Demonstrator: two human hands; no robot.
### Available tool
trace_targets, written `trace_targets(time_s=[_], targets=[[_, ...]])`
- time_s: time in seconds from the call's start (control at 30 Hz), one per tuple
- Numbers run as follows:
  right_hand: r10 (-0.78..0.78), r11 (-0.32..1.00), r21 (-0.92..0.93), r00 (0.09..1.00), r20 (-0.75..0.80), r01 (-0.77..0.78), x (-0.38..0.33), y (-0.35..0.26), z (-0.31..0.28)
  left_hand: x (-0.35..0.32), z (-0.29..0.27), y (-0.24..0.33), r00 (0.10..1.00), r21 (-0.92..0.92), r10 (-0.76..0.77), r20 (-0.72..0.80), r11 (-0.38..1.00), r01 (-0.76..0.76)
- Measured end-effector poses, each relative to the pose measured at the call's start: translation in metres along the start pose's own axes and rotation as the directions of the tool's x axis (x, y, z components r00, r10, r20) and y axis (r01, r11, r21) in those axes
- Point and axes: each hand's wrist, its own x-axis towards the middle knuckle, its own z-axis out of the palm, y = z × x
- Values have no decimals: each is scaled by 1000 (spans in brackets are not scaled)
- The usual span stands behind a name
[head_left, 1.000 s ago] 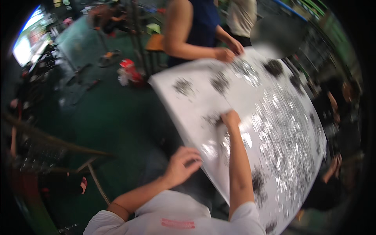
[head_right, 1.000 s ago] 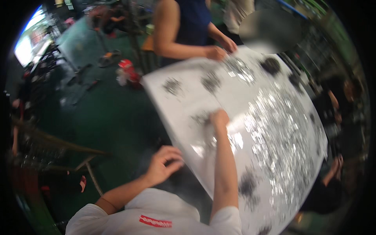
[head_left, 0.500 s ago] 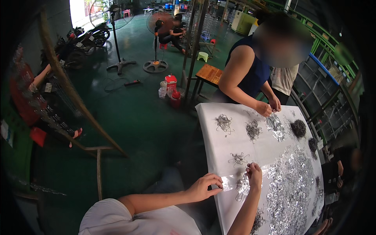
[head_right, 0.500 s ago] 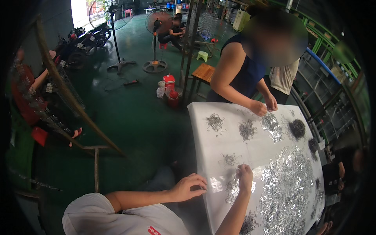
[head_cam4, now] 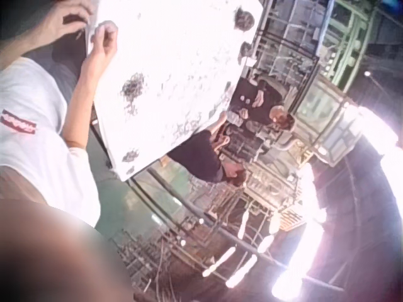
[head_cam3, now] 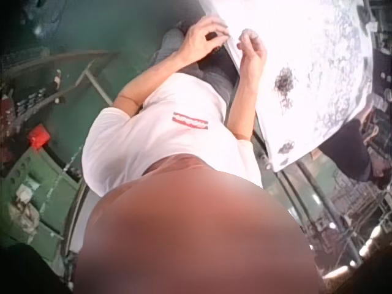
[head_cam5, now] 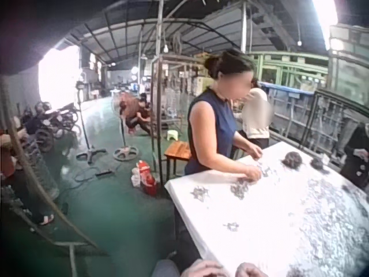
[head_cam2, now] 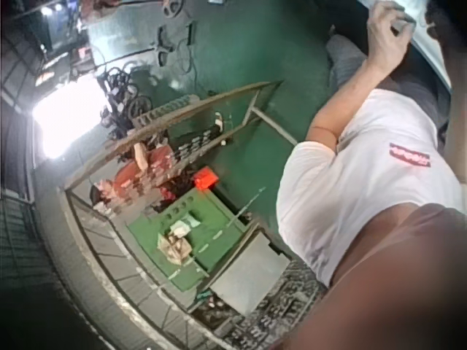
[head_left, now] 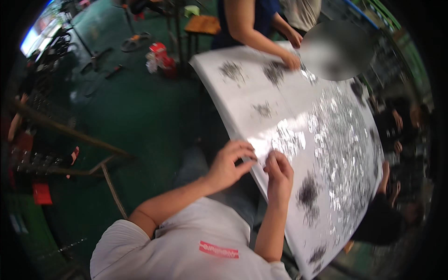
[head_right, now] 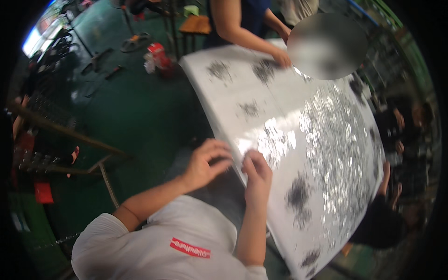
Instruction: The person sits at a table and repeatedly picks up small metal hooks and S-shaped clips, joining them by hand. They then stand and hang the assembled pieces onto a nearby metal rack, repeating this cycle throughout the clip.
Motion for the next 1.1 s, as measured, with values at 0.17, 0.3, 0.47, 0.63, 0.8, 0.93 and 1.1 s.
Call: trace_targets(time_s=[0.17, 0.3, 0.47, 0.63, 0.8, 0.93, 1.1], targets=[[-49, 998, -41, 998, 41, 51, -6, -2, 5, 2, -4, 9, 1000, 38, -7, 24, 999, 7], [15, 1000, -3, 1000, 22, -15, -10, -3, 6, 2, -3, 12, 998, 22, -49, 46, 999, 48], [-53, 998, -17, 997, -48, 52, -12, 7, 10, 0, 0, 8, 999, 63, -12, 48, 998, 9], [8, 999, 54, 995, -104, -3, -14, 16, 9, -3, 4, 2, 995, 40, -52, 81, 998, 49], [-177, 983, -64, 983, -55, 173, -15, 23, 6, -3, 3, -3, 992, 44, -48, 120, 998, 43], [-436, 863, -307, 899, -48, 402, -22, 31, 7, -3, 5, -4, 983, 3, -79, 166, 997, 80], [-486, 833, -342, 870, -78, 435, -30, 30, 1, 20, 20, -35, 983, 1, -49, 174, 999, 50]])
